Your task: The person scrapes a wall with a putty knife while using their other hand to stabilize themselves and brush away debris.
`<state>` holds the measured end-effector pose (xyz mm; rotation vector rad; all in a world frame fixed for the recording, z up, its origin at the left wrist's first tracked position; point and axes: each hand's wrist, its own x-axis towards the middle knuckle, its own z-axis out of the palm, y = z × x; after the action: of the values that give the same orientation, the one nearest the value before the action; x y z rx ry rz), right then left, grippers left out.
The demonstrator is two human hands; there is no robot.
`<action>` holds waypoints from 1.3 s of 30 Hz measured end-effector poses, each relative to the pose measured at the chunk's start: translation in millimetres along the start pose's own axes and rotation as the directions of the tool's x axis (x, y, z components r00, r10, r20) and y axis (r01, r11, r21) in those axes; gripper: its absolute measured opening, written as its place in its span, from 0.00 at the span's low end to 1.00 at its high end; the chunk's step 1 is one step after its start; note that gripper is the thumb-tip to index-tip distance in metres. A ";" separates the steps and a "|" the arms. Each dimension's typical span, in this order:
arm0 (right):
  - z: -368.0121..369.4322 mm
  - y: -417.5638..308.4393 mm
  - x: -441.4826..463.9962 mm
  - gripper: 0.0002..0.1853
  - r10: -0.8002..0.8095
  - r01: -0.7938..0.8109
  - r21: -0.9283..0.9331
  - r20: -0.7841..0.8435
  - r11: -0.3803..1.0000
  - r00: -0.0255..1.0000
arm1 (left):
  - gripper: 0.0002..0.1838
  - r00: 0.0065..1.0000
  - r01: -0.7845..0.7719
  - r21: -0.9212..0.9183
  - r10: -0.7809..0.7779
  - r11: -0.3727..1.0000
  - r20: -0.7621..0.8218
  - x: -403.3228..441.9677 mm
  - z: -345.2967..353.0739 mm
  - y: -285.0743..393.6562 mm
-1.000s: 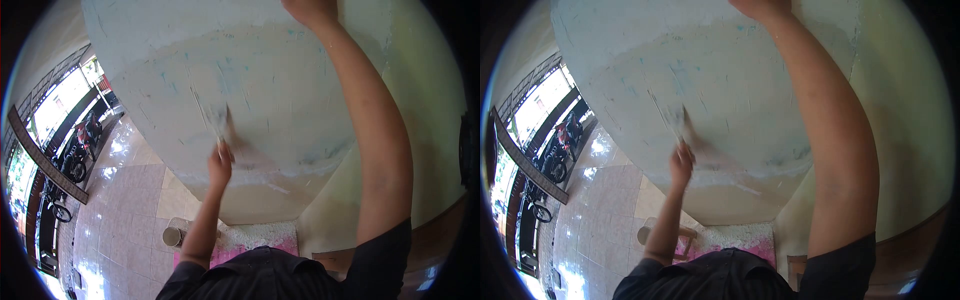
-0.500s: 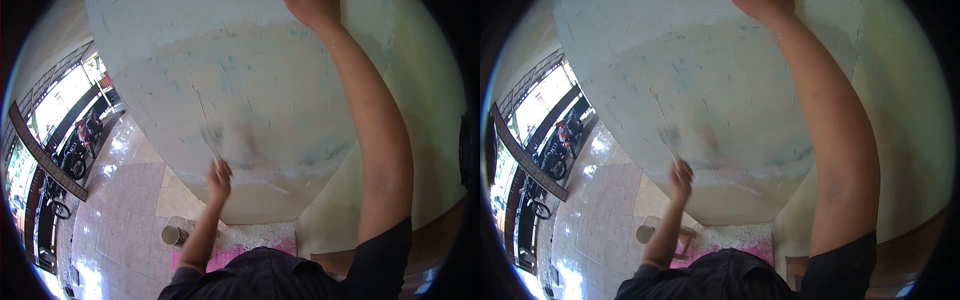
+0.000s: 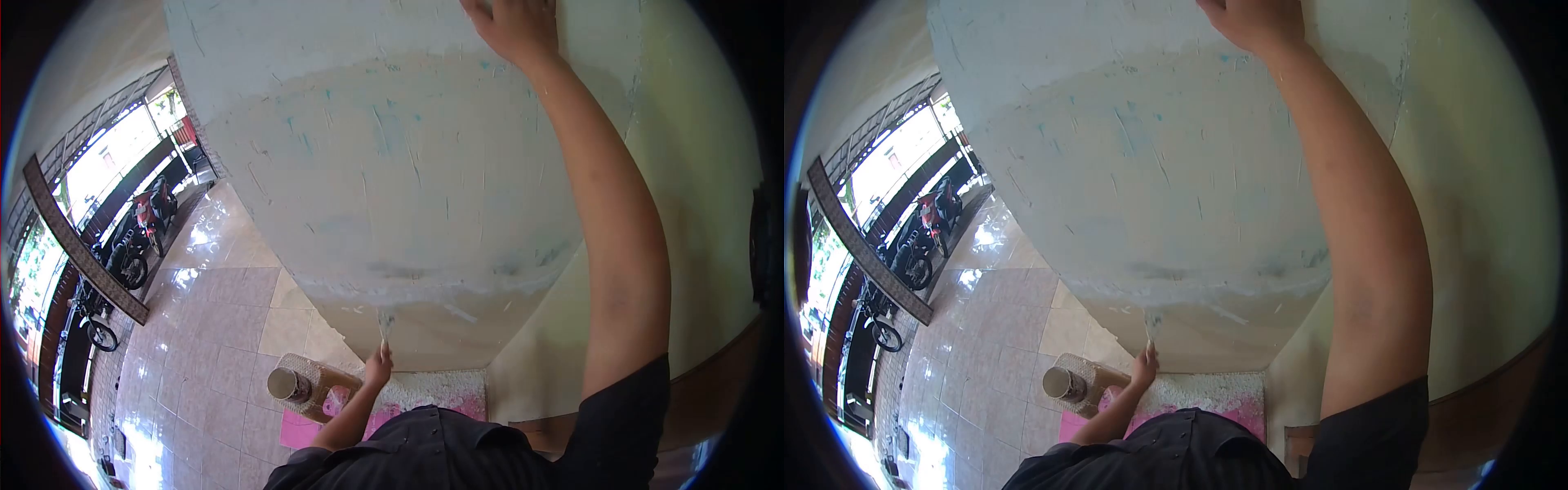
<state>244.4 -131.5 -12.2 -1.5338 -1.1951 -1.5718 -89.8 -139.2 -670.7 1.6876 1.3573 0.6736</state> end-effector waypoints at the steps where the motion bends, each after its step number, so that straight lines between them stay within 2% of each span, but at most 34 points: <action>1: 3.2 2.2 1.0 0.30 0.006 -0.006 -0.003 -0.002 1.000 1.000 | 0.31 1.000 -0.005 -0.003 0.005 1.000 -0.006 -11.9 -1.5 -5.2; 4: -11.5 -4.2 -4.3 0.30 -0.009 0.008 0.052 0.027 0.999 1.000 | 0.29 0.996 0.088 -0.021 -0.088 0.996 -0.012 -43.6 -14.1 1.1; 6: -14.3 -12.2 -20.0 0.30 -0.007 0.005 0.069 0.035 0.998 0.999 | 0.28 0.986 -0.087 -0.149 0.064 0.985 -0.152 -44.5 -24.9 21.0; 7: -15.2 -15.7 -29.1 0.30 -0.001 -0.002 0.079 0.037 0.997 0.999 | 0.28 0.987 -0.089 -0.148 0.067 0.985 -0.148 -40.5 -28.7 32.0; 8: -18.2 -18.9 -42.3 0.29 0.006 -0.015 0.136 0.070 0.991 0.998 | 0.27 0.981 -0.144 -0.277 0.101 0.950 -0.164 -36.3 -32.0 44.0; 9: -14.7 -19.3 -59.0 0.25 -0.078 0.092 0.183 -0.082 0.979 0.994 | 0.25 0.974 -0.198 -0.401 0.134 0.894 -0.182 -32.1 -35.6 56.6; 10: -9.6 -20.3 -78.5 0.22 -0.155 0.206 0.211 -0.237 0.955 0.959 | 0.25 0.974 -0.202 -0.403 0.141 0.893 -0.177 -29.7 -41.2 73.7; 11: -20.0 -31.1 -114.1 0.23 -0.036 0.001 0.574 0.049 0.819 0.998 | 0.26 0.973 -0.222 -0.524 0.154 0.822 -0.171 -29.8 -48.0 94.7; 12: -27.0 -47.1 -155.8 0.23 -0.001 -0.043 0.683 0.063 0.729 0.998 | 0.27 0.971 -0.239 -0.636 0.170 0.734 -0.169 -32.6 -54.0 110.3; 13: -41.4 -67.3 -201.9 0.20 0.012 -0.132 0.718 0.169 0.684 0.986 | 0.27 0.968 -0.252 -0.640 0.188 0.726 -0.168 -36.1 -60.5 121.2; 14: -48.5 -88.5 -253.4 0.19 -0.006 -0.233 0.740 0.304 0.631 0.953 | 0.29 0.953 -0.295 -0.690 0.259 0.661 -0.160 -37.4 -65.7 133.5; 15: -56.5 -109.1 -300.0 0.20 -0.108 -0.340 0.758 0.471 0.556 0.875 | 0.31 0.931 -0.334 -0.736 0.326 0.589 -0.161 -36.6 -69.0 143.6; 16: -69.9 -125.2 -324.4 0.22 -0.304 -0.592 0.692 0.718 0.413 0.627 | 0.36 0.922 -0.349 -0.704 0.359 0.618 -0.142 -36.7 -69.8 149.5; 17: -66.7 -150.8 -383.8 0.26 -0.284 -0.630 0.671 0.739 0.391 0.611 | 0.36 0.915 -0.368 -0.703 0.373 0.608 -0.156 -38.7 -69.3 154.4; 18: -96.9 -162.9 -378.6 0.28 -0.376 -0.712 0.662 0.737 0.233 0.562 | 0.35 0.903 -0.384 -0.663 0.410 0.643 -0.127 -44.8 -68.7 162.9; 20: -101.9 -185.3 -422.3 0.25 -0.374 -0.608 0.758 0.649 0.237 0.663 | 0.34 0.880 -0.420 -0.581 0.470 0.697 -0.071 -51.6 -66.6 177.0; 21: -101.7 -188.8 -425.0 0.25 -0.367 -0.601 0.764 0.642 0.235 0.673 | 0.33 0.871 -0.430 -0.544 0.489 0.721 -0.040 -55.0 -64.0 181.5; 23: -111.4 -191.7 -428.4 0.23 -0.373 -0.872 0.467 0.843 0.147 0.389 | 0.32 0.879 -0.396 -0.583 0.476 0.709 -0.018 -57.1 -59.7 182.5; 25: -120.7 -191.3 -417.7 0.22 -0.363 -0.857 0.484 0.842 0.178 0.400 | 0.32 0.874 -0.342 -0.610 0.480 0.715 0.071 -55.2 -58.7 175.9; 27: -130.5 -194.6 -409.0 0.20 -0.289 -0.801 0.584 0.796 0.134 0.532 | 0.32 0.871 -0.338 -0.588 0.481 0.734 0.099 -51.3 -64.2 168.6; 29: -131.1 -201.5 -417.3 0.20 -0.258 -0.805 0.579 0.803 0.127 0.537 | 0.30 0.834 -0.384 -0.437 0.509 0.813 0.214 -42.2 -79.6 158.0; 30: -130.3 -203.2 -421.6 0.19 -0.220 -0.820 0.560 0.820 0.118 0.528 | 0.30 0.830 -0.384 -0.439 0.512 0.812 0.220 -37.9 -91.8 159.8; 32: -128.7 -201.9 -423.7 0.18 -0.174 -0.836 0.537 0.839 0.110 0.516 | 0.23 0.729 -0.603 -0.185 0.630 0.776 0.268 -22.7 -121.2 172.5; 35: -130.8 -189.0 -422.0 0.19 -0.085 -0.863 0.503 0.863 0.048 0.498 | 0.11 0.777 -0.614 0.022 0.600 0.789 0.191 -0.9 -189.0 210.5; 37: -138.0 -179.2 -422.3 0.23 0.030 -0.922 0.364 0.931 -0.128 0.364 | 0.04 0.650 -0.760 0.058 0.757 0.648 0.069 22.2 -237.6 233.3; 38: -135.4 -171.0 -441.1 0.26 0.059 -0.950 0.298 0.954 -0.090 0.294 | 0.03 0.606 -0.787 0.168 0.795 0.594 0.025 27.4 -259.7 249.8; 39: -140.4 -165.1 -447.0 0.26 0.072 -0.949 0.302 0.952 -0.092 0.297 | 0.06 0.527 -0.824 0.246 0.850 0.511 -0.001 27.9 -279.8 269.3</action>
<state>92.9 -262.7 -466.8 -1.3239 -1.0418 0.6782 -176.6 -49.1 -302.1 2.5429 0.5797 1.2188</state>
